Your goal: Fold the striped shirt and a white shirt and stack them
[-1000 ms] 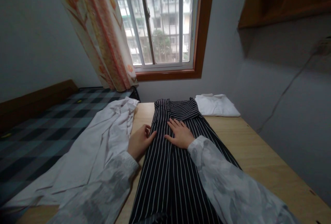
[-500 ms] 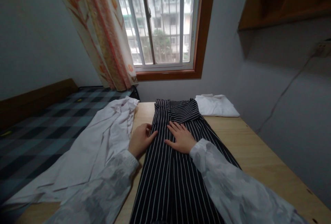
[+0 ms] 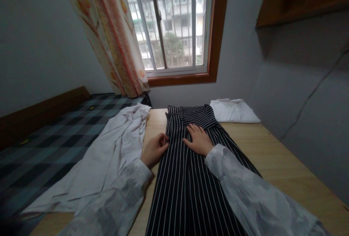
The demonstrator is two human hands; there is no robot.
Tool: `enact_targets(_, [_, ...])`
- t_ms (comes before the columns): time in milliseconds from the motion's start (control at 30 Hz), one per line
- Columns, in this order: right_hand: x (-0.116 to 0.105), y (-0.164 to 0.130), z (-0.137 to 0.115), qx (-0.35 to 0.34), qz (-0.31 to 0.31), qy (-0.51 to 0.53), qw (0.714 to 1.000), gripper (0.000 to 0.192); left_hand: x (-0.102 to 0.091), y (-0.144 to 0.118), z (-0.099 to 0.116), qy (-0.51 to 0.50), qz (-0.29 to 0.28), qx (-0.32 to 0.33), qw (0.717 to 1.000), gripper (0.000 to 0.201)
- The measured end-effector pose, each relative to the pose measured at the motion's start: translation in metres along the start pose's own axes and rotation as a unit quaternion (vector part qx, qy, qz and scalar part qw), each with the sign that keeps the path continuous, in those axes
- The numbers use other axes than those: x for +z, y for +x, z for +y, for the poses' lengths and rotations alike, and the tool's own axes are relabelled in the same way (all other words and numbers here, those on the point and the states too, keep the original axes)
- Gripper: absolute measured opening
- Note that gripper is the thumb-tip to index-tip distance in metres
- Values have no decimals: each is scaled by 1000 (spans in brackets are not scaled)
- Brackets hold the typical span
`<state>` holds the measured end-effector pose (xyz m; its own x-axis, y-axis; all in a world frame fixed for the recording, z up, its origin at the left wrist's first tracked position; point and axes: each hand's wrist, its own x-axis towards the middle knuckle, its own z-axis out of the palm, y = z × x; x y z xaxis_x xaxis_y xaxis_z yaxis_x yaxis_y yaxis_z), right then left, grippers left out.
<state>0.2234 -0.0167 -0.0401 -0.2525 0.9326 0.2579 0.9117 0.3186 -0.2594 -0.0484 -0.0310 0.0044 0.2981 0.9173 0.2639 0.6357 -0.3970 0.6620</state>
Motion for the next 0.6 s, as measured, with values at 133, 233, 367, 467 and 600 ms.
enact_targets(133, [-4,-14,-6,-1,-5,2,1000,78,-1,-2,2,-10,-19,6,1000,15])
enact_targets(233, [-6,-25,-9,-4,-9,2,1000,80,0,-2,2,-14,-43,1,999,9])
enact_targets(367, [-10,-35,-12,-9,-18,0,1000,80,0,-2,1,-22,-45,-12,999,3])
enact_targets(467, [-12,-39,-14,-7,-23,-1,1000,79,0,-2,3,-29,-20,-20,999,16])
enact_targets(600, [-12,-45,-16,-4,-30,1,1000,79,0,0,6,-12,63,-49,997,36])
